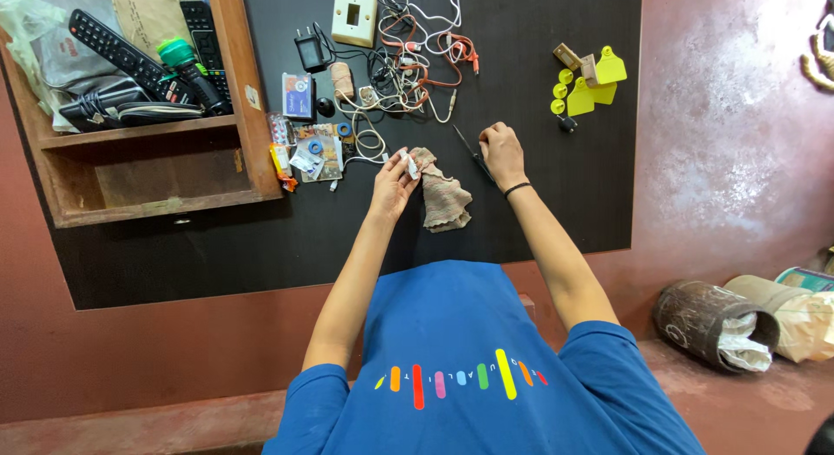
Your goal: The person works at a table with various electronic components and tools. They use a screwdriver to manipulate a small white device, repeatedly wiping it with a cloth and adjusting its parts. The person handles wires and other small items on the table throughout the clip.
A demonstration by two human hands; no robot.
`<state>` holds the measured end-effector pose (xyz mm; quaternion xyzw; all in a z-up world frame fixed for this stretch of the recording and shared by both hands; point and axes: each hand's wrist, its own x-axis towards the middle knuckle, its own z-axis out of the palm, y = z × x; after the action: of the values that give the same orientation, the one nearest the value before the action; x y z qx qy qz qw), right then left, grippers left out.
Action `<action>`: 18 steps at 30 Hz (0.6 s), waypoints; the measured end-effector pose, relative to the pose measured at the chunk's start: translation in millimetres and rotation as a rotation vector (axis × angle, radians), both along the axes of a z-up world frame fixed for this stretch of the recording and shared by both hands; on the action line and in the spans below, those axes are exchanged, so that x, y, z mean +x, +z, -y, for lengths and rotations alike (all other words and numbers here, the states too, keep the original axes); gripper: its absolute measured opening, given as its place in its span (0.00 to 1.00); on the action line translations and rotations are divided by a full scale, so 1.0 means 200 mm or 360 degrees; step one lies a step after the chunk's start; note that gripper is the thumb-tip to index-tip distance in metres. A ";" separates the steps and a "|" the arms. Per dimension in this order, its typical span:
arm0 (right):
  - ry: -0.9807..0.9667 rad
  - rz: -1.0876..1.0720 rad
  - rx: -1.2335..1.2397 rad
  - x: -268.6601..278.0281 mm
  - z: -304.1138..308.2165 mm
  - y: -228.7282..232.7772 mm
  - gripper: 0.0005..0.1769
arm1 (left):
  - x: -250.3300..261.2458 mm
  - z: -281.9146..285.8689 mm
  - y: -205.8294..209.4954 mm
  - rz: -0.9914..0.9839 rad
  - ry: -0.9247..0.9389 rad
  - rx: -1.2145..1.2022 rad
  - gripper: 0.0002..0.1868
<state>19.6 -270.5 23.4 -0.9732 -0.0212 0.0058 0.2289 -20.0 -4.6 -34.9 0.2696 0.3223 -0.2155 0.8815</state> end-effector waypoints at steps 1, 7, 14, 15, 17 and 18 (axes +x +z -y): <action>0.0000 0.0016 0.0011 0.00 0.00 -0.01 0.04 | 0.00 0.00 0.01 0.0010 -0.0008 0.0021 0.19; -0.0046 -0.0086 -0.0009 0.00 -0.02 0.06 0.07 | 0.02 0.00 0.03 0.0010 -0.0017 0.0028 0.19; -0.0098 -0.0040 0.0190 -0.01 0.02 0.10 0.07 | 0.00 0.01 0.02 0.0027 -0.0041 0.0030 0.20; -0.0135 -0.0043 0.0278 -0.02 0.04 0.10 0.07 | 0.00 0.00 0.02 0.0029 -0.0042 0.0030 0.20; -0.0286 0.0011 0.0426 -0.02 0.08 0.08 0.05 | 0.00 -0.01 0.01 0.0030 -0.0025 0.0007 0.20; -0.0364 0.0038 0.0500 -0.03 0.11 0.07 0.03 | 0.00 -0.01 0.01 0.0030 -0.0018 -0.0005 0.20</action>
<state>14.4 -291.6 37.9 -0.9216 0.0860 -0.0352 0.3768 -20.3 -2.9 -33.5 0.2719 0.3121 -0.2185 0.8837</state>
